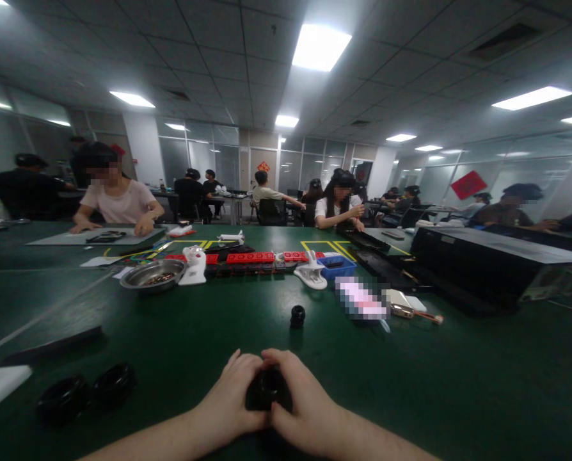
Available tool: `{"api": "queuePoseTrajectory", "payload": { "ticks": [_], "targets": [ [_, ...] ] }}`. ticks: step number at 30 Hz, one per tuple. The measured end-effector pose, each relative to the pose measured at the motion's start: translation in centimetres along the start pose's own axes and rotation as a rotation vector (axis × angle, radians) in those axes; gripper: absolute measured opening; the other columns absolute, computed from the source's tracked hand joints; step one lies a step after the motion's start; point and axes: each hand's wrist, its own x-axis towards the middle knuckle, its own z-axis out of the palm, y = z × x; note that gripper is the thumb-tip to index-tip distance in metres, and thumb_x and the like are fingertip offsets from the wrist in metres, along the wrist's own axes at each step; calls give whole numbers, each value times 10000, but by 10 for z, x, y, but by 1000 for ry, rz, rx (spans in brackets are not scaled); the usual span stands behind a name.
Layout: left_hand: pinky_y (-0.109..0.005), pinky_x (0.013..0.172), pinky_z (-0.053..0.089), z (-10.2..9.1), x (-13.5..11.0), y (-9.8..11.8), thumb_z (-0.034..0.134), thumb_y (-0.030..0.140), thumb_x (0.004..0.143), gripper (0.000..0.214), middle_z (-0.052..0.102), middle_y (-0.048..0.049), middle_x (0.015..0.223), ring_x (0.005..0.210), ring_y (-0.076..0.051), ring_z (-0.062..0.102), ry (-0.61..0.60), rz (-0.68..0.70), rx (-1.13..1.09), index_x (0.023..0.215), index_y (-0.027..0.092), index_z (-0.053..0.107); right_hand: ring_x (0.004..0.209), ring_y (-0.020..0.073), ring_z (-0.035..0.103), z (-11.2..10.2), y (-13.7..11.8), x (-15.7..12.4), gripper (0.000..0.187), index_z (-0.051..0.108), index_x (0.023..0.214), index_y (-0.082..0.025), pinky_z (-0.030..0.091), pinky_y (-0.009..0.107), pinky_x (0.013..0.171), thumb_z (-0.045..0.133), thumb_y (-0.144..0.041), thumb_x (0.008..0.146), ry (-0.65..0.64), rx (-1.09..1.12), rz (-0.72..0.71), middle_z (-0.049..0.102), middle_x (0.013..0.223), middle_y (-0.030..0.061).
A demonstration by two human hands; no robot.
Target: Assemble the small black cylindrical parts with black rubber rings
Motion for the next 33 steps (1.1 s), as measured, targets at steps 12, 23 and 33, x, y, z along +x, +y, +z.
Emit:
{"api": "queuePoseTrajectory", "payload": {
  "ticks": [12, 23, 33],
  "targets": [
    [-537, 1029, 170, 2, 0, -2, 696, 349, 597, 395, 582, -29, 974, 978, -247, 529, 12, 10, 14, 928, 225, 519, 1017, 201, 500, 2, 0, 1, 586, 404, 1212, -156, 392, 351, 920, 550, -97, 648, 47, -16, 83, 528, 1093, 83],
    [-542, 1013, 204, 1, 0, -1, 673, 469, 617, 383, 572, -23, 901, 912, -246, 545, 18, 32, 19, 856, 212, 519, 1075, 254, 453, 0, 0, 5, 750, 408, 1226, -163, 363, 395, 944, 737, -248, 557, 85, -71, 156, 482, 1169, 106],
    [-546, 1035, 150, 2, 0, -3, 684, 356, 609, 436, 574, -49, 1012, 1013, -264, 515, -2, 11, 13, 984, 218, 509, 1109, 213, 443, -1, -2, 0, 668, 383, 1235, -149, 336, 350, 974, 566, -81, 596, 2, -33, -8, 476, 1204, 94]
  ]
}}
